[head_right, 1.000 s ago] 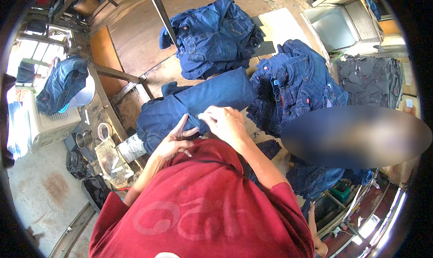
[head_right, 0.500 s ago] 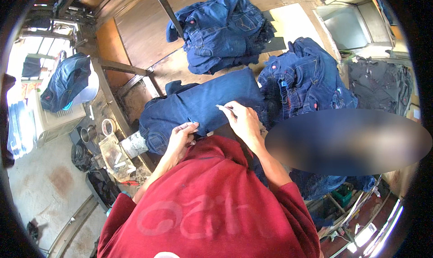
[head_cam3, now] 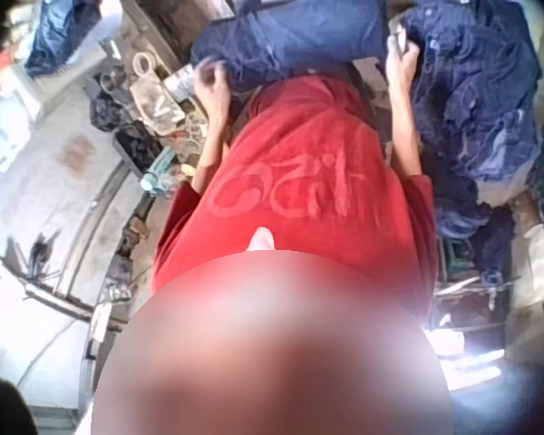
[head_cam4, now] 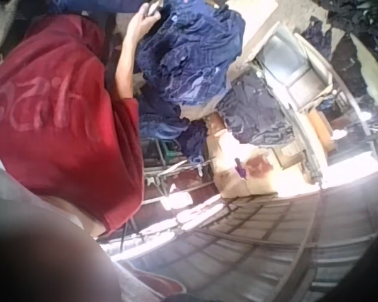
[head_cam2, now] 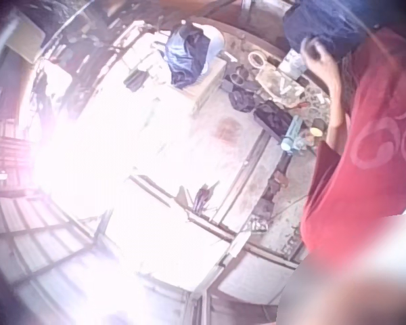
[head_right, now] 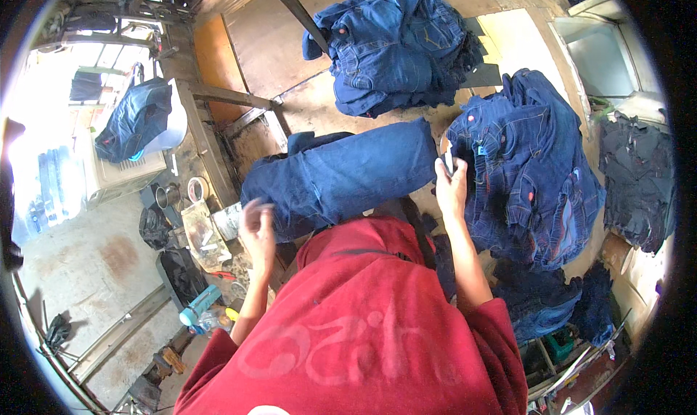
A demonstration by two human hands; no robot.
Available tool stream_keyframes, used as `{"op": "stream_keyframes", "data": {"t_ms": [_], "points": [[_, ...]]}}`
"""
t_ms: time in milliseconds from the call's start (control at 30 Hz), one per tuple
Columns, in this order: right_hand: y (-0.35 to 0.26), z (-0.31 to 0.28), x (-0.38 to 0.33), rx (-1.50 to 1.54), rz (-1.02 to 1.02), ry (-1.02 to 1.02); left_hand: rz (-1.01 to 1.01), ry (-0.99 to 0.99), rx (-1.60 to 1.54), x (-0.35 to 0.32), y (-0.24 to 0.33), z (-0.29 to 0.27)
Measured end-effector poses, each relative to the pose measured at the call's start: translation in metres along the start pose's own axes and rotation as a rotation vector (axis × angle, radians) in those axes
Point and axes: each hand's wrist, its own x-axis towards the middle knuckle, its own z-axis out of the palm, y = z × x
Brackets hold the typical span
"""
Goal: The person picks up denim jeans from a pile, lays them on a table, and uses a small tool to mark specific areas on the fabric. They repeat this process with several pairs of jeans, folding and placing them aside after marking.
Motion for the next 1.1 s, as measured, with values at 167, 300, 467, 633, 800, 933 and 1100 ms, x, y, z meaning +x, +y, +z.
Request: {"op": "stream_keyframes", "data": {"t_ms": [167,300,467,633,800,933,1100], "points": [[0.042,0.002,0.035,0.575,0.913,-0.237,0.040,0.386,0.702,0.019,-0.068,-0.012],[0.052,0.018,0.059,0.405,0.695,-0.176,0.064,0.371,0.460,0.021,-0.094,0.008],[0.027,0.019,0.127,0.238,0.106,0.072,0.113,0.503,0.605,0.026,-0.087,0.032],[0.011,0.045,0.160,0.220,-0.015,0.250,-0.417,0.207,-0.232,0.033,-0.088,-0.003],[0.015,0.035,0.180,-0.023,-0.027,0.056,-0.616,-0.130,-0.620,0.076,-0.065,-0.059],[0.004,0.014,0.178,0.005,-0.108,0.207,-0.407,-0.281,-0.691,0.133,-0.042,-0.008],[-0.072,-0.048,0.210,0.111,-0.532,0.671,-0.673,-0.608,-0.796,0.105,-0.013,0.097]]}}
